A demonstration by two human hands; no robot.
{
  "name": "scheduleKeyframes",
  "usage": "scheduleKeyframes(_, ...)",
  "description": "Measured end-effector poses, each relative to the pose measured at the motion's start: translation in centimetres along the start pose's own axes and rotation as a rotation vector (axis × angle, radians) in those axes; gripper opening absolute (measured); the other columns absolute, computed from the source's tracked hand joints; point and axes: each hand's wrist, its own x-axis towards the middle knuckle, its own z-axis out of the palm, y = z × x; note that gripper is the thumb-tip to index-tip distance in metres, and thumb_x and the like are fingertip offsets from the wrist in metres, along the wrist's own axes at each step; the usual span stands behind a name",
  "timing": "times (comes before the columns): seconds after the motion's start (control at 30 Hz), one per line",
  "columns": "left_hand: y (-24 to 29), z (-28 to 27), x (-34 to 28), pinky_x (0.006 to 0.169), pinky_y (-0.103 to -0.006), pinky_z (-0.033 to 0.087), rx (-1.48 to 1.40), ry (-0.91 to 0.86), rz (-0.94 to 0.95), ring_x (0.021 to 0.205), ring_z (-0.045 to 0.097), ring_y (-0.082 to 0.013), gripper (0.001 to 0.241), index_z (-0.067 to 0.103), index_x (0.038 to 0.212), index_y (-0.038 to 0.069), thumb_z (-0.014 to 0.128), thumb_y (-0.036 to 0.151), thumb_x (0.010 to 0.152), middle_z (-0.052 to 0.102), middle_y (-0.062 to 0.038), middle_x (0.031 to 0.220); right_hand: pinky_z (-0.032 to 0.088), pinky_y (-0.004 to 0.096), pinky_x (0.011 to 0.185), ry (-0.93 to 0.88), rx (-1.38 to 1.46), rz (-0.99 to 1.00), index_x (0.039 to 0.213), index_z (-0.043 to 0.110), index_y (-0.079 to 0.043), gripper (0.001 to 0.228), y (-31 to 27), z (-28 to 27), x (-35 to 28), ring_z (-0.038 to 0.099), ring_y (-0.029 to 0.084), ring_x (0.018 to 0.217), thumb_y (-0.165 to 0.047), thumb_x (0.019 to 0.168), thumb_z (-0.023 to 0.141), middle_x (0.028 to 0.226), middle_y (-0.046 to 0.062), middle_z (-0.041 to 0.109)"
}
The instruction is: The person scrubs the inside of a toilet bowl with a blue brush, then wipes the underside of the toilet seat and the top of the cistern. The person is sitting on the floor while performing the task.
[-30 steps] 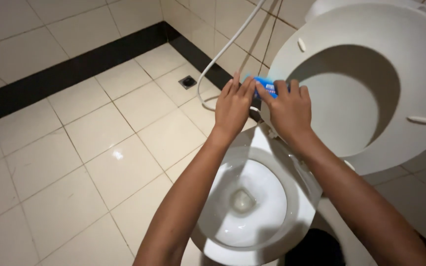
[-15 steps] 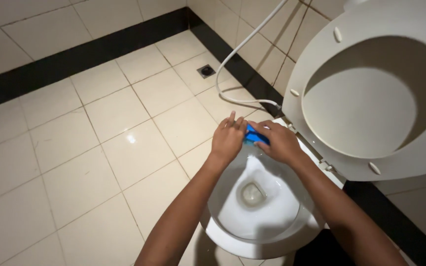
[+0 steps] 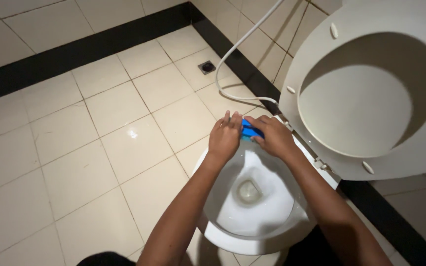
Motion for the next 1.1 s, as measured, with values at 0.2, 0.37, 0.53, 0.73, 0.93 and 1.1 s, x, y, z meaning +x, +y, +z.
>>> scheduleKeyframes(0.2, 0.3, 0.2, 0.0, 0.108, -0.0439, 0.044, 0.018, 0.003, -0.021, 0.132, 0.058, -0.0383, 0.037, 0.064, 0.129, -0.002, 0.058, 0.017, 0.098, 0.068, -0.02, 0.133, 0.052, 0.043, 0.089, -0.012, 0.006, 0.008, 0.143, 0.059, -0.029, 0.066, -0.3, -0.6, 0.0, 0.063, 0.031, 0.107, -0.025, 0.08, 0.08, 0.116, 0.005, 0.067)
scheduleKeyframes(0.37, 0.4, 0.6, 0.0, 0.11, -0.0442, 0.044, -0.023, 0.022, -0.073, 0.134, 0.058, -0.0383, 0.036, 0.063, 0.131, -0.001, 0.057, 0.017, 0.1, 0.068, -0.02, 0.133, 0.051, 0.043, 0.09, 0.009, -0.021, -0.043, 0.142, 0.059, -0.026, 0.065, 0.7, 0.1, 0.4, 0.062, 0.032, 0.106, -0.025, 0.08, 0.08, 0.115, 0.006, 0.066)
scheduleKeyframes(0.53, 0.4, 0.9, -0.7, 0.109, -0.0453, 0.043, -0.032, 0.04, -0.07, 0.133, 0.056, -0.04, 0.038, 0.063, 0.131, -0.002, 0.058, 0.02, 0.1, 0.066, -0.019, 0.138, 0.052, 0.044, 0.089, -0.009, -0.027, -0.019, 0.141, 0.06, -0.027, 0.065, 0.5, 0.6, 0.0, 0.063, 0.033, 0.105, -0.028, 0.08, 0.08, 0.118, 0.007, 0.066)
scheduleKeyframes(0.73, 0.7, 0.3, -1.4, 0.113, -0.0435, 0.044, 0.039, 0.04, -0.067, 0.136, 0.056, -0.0383, 0.041, 0.062, 0.135, -0.001, 0.056, 0.02, 0.101, 0.063, -0.018, 0.141, 0.052, 0.045, 0.091, -0.037, -0.032, -0.011, 0.142, 0.059, -0.029, 0.064, 0.0, 0.2, 0.0, 0.063, 0.032, 0.108, -0.026, 0.082, 0.079, 0.122, 0.005, 0.067)
scheduleKeyframes(0.93, 0.3, -0.2, -2.6, 0.111, -0.0453, 0.043, 0.09, 0.022, -0.082, 0.137, 0.055, -0.037, 0.044, 0.06, 0.138, -0.001, 0.055, 0.017, 0.097, 0.063, -0.018, 0.142, 0.053, 0.043, 0.09, 0.019, 0.008, -0.109, 0.142, 0.059, -0.028, 0.067, -0.7, 0.6, -0.1, 0.063, 0.031, 0.11, -0.025, 0.079, 0.08, 0.12, 0.008, 0.066)
scheduleKeyframes(1.1, 0.9, -0.4, -2.7, 0.111, -0.0462, 0.042, 0.061, 0.023, -0.136, 0.138, 0.053, -0.038, 0.042, 0.06, 0.136, -0.001, 0.057, 0.016, 0.097, 0.063, -0.017, 0.142, 0.053, 0.043, 0.088, 0.014, -0.028, -0.126, 0.143, 0.059, -0.028, 0.066, -0.5, 0.8, -0.1, 0.062, 0.032, 0.11, -0.025, 0.081, 0.08, 0.118, 0.007, 0.066)
